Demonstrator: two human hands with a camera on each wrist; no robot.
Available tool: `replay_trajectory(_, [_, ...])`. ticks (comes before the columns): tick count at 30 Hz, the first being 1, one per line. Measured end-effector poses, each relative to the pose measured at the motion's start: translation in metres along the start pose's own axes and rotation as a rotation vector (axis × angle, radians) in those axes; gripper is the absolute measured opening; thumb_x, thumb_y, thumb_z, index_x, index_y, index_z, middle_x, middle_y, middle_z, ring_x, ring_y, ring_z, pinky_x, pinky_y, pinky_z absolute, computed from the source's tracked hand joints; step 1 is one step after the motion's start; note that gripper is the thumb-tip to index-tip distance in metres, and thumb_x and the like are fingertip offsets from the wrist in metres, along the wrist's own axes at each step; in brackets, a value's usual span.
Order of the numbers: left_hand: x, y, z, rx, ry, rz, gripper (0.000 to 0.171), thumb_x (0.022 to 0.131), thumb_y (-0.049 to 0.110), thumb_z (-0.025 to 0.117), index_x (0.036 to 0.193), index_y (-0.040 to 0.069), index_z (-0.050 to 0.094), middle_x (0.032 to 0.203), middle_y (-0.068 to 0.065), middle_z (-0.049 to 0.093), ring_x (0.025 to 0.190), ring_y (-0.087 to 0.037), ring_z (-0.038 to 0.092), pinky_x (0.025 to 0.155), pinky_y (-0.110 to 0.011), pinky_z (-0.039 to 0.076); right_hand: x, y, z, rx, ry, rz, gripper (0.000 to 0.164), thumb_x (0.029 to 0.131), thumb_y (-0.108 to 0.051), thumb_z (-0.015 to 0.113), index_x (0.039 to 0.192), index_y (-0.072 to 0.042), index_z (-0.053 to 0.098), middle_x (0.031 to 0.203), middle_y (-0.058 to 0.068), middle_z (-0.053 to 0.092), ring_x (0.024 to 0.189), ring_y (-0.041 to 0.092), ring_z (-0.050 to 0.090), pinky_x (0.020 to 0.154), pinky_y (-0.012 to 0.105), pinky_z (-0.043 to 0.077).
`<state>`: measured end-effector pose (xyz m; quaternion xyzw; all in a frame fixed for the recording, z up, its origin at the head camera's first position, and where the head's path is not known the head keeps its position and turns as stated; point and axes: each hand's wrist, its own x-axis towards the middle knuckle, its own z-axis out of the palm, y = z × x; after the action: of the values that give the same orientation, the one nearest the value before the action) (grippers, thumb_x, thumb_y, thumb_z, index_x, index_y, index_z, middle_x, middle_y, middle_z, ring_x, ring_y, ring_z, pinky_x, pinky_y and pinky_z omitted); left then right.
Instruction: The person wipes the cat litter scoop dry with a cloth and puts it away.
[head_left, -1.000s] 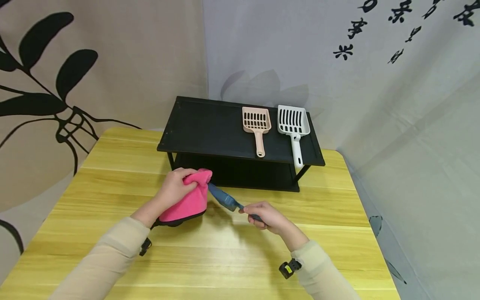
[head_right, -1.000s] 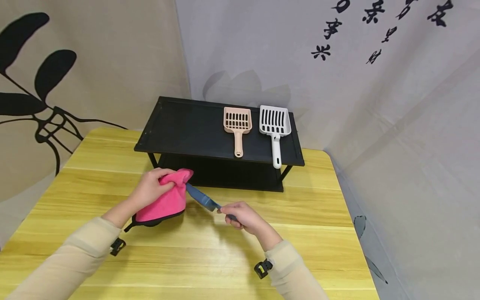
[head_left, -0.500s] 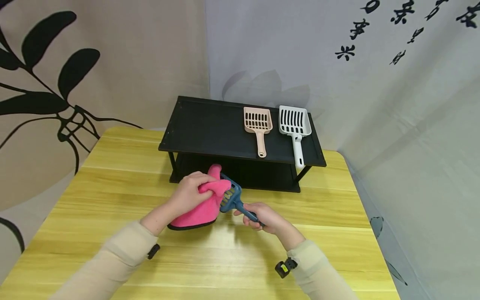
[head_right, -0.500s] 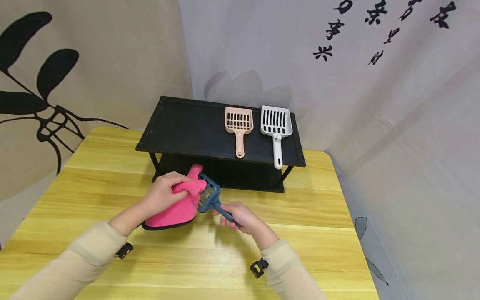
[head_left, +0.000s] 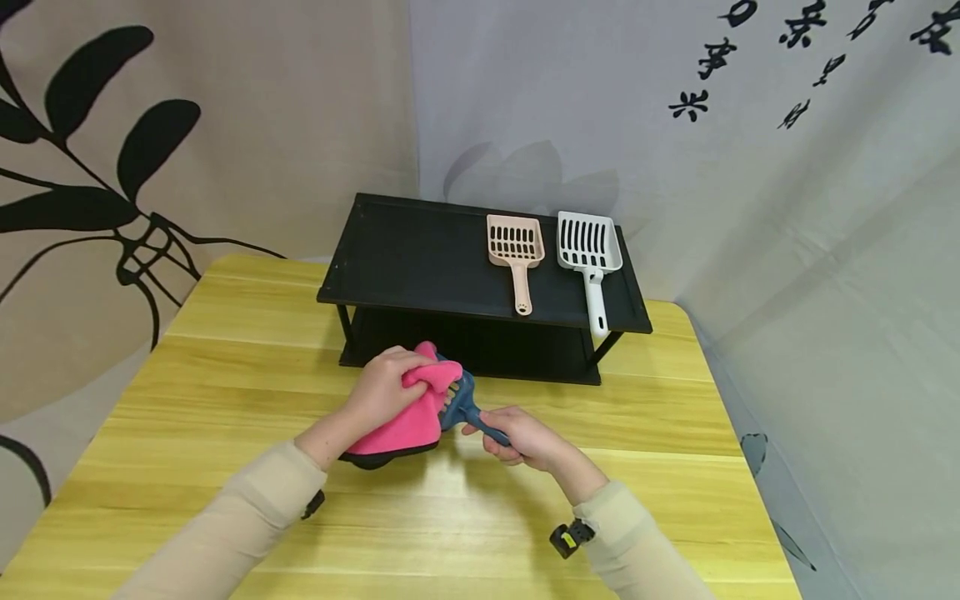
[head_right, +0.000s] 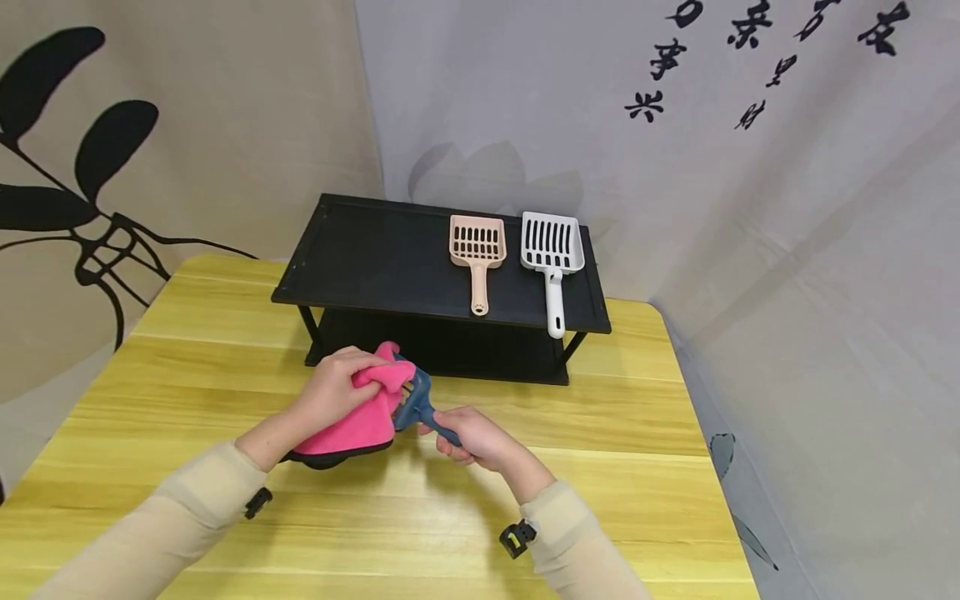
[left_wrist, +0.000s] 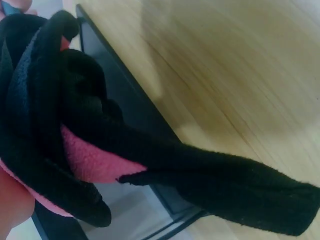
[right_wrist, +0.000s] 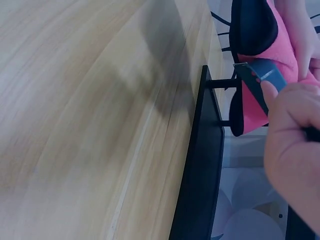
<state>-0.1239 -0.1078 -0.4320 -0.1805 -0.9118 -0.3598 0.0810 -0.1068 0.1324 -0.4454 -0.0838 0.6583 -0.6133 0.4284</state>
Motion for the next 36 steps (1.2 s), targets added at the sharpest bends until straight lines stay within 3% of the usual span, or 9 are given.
replay_trajectory(7, [0.002,-0.003,-0.005,-0.006,0.007,-0.021,0.025,0.076,0.009,0.076,0.101,0.007,0.072,0.094,-0.007,0.071,0.078,-0.016,0.051,0.062,-0.024,0.045,-0.002,0.003,-0.005,-0.025,-0.047,-0.044,0.043,0.102,-0.03,0.034,0.114,0.007,0.054,0.058,-0.009,0.043,0.04,0.002,0.029,0.041,0.018,0.024])
replay_trajectory(11, [0.003,-0.008,-0.01,-0.002,0.016,-0.024,0.024,0.077,0.009,0.074,0.101,0.006,0.072,0.094,-0.009,0.071,0.079,-0.019,0.053,0.063,-0.027,0.047,-0.006,0.001,-0.006,-0.026,-0.058,-0.053,0.047,0.102,-0.03,0.034,0.118,0.011,0.051,0.057,-0.01,0.042,0.039,0.002,0.028,0.04,0.018,0.024])
replay_trajectory(19, [-0.002,-0.036,-0.022,-0.003,0.065,-0.124,0.024,0.079,0.006,0.072,0.103,0.0,0.069,0.095,-0.017,0.068,0.077,-0.023,0.053,0.064,-0.029,0.046,-0.014,-0.004,-0.009,-0.015,-0.061,-0.033,0.049,0.102,-0.029,0.035,0.12,0.015,0.048,0.057,-0.009,0.042,0.036,0.002,0.026,0.038,0.018,0.021])
replay_trajectory(25, [-0.002,-0.04,-0.024,-0.023,0.058,-0.156,0.029,0.081,0.006,0.07,0.108,-0.003,0.067,0.099,-0.02,0.067,0.078,-0.025,0.055,0.066,-0.031,0.047,-0.015,-0.002,-0.012,-0.009,-0.059,-0.041,0.05,0.102,-0.028,0.035,0.121,0.016,0.047,0.059,-0.009,0.045,0.037,0.001,0.028,0.039,0.017,0.023])
replay_trajectory(36, [-0.001,-0.044,-0.03,-0.099,0.032,-0.223,0.03,0.085,0.007,0.066,0.114,0.0,0.064,0.107,-0.021,0.065,0.081,-0.026,0.055,0.069,-0.032,0.048,-0.017,0.003,-0.02,-0.1,0.05,-0.036,0.047,0.099,-0.032,0.041,0.121,0.007,0.052,0.062,-0.007,0.046,0.041,0.003,0.029,0.043,0.018,0.024])
